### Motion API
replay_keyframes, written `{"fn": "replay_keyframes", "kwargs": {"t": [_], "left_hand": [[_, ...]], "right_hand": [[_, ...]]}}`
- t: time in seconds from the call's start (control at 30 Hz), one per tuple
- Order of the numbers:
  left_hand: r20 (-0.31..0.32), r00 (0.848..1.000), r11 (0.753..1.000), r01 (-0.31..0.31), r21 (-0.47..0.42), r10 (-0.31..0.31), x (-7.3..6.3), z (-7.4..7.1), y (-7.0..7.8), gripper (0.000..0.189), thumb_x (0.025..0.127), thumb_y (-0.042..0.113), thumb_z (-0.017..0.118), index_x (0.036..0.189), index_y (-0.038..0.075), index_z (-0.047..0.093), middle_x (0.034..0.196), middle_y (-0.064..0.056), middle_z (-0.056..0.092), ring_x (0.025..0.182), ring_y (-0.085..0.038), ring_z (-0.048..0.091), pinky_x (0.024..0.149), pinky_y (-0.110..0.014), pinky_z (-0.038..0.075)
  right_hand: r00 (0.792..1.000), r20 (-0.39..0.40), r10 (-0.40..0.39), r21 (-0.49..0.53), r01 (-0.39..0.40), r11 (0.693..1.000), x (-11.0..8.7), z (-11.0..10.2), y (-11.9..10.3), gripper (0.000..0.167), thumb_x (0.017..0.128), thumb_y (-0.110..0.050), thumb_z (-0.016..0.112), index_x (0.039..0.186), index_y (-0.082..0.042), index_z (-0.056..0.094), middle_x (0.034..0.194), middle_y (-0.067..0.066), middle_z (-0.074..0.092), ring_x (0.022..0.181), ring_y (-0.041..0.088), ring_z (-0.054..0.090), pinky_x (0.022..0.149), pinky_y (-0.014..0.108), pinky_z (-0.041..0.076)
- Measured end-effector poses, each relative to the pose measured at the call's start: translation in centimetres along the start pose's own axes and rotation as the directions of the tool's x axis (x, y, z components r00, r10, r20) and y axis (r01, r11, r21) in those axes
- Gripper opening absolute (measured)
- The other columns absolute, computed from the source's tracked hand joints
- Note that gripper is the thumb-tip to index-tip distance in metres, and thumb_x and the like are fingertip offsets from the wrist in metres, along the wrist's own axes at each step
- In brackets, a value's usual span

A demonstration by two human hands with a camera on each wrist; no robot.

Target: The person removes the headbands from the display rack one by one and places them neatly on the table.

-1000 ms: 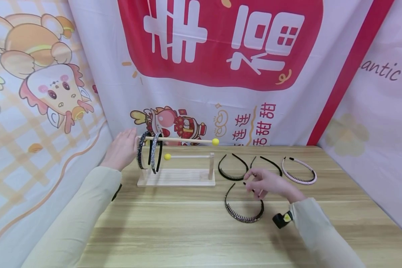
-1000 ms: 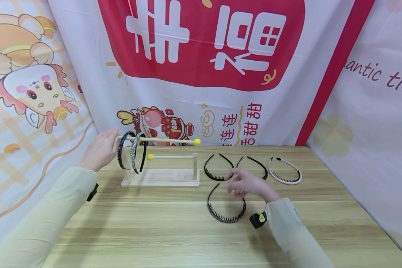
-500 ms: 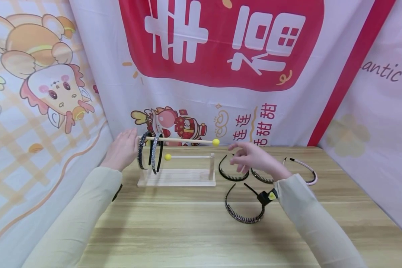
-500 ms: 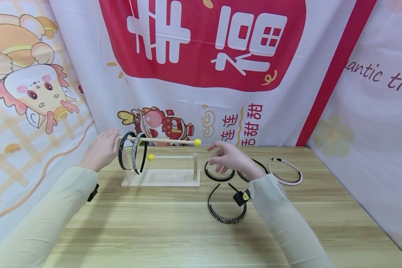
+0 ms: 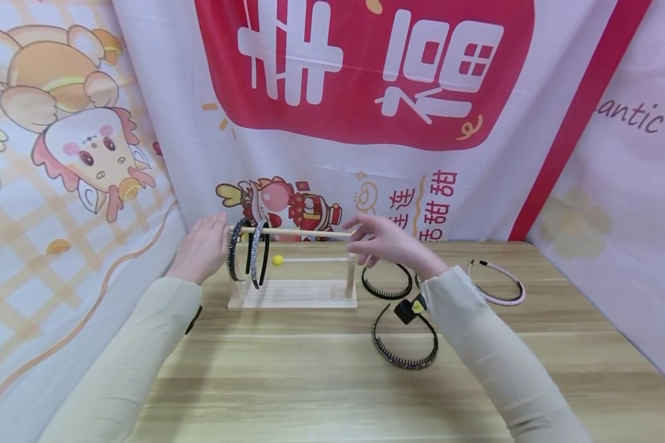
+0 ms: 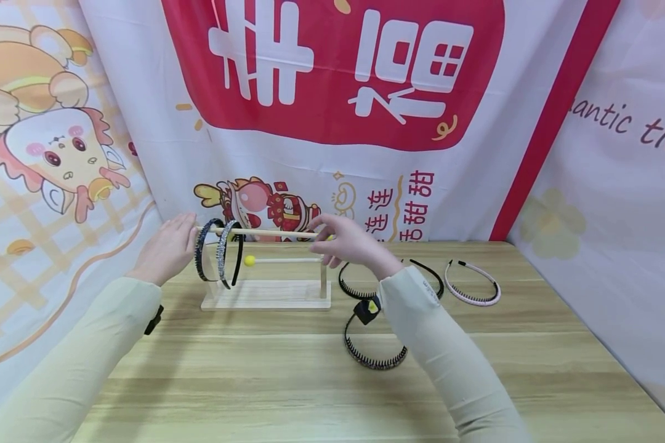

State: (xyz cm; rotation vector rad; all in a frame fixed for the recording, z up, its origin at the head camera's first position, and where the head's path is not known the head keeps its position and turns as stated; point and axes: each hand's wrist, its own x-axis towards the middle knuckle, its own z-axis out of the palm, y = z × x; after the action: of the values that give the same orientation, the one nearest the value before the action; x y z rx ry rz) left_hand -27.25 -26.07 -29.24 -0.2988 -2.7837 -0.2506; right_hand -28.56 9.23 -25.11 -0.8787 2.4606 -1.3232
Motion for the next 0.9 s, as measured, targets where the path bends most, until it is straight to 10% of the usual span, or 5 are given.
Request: {"fn": "replay_keyframes", "kwargs": {"t": [0.9], "left_hand": [[0.001, 1.000, 1.000, -0.005, 0.011, 0.005, 0.1, 0.0, -0.5, 0.049, 0.101, 0.018, 0.028, 0.137, -0.014, 0.024, 0.141, -0.031, 0.026, 0.131, -0.043, 0.022, 0.110, -0.049, 0.009]], "right_hand": [[0.999, -0.048, -0.005, 0.044, 0.007, 0.999, 7.2, 6.1, -2.6, 0.052, 0.084, -0.022, 0.069, 0.129, -0.014, 0.045, 0.122, 0.009, 0.050, 0.075, 0.026, 0.064, 0.058, 0.034, 0.057]]}}
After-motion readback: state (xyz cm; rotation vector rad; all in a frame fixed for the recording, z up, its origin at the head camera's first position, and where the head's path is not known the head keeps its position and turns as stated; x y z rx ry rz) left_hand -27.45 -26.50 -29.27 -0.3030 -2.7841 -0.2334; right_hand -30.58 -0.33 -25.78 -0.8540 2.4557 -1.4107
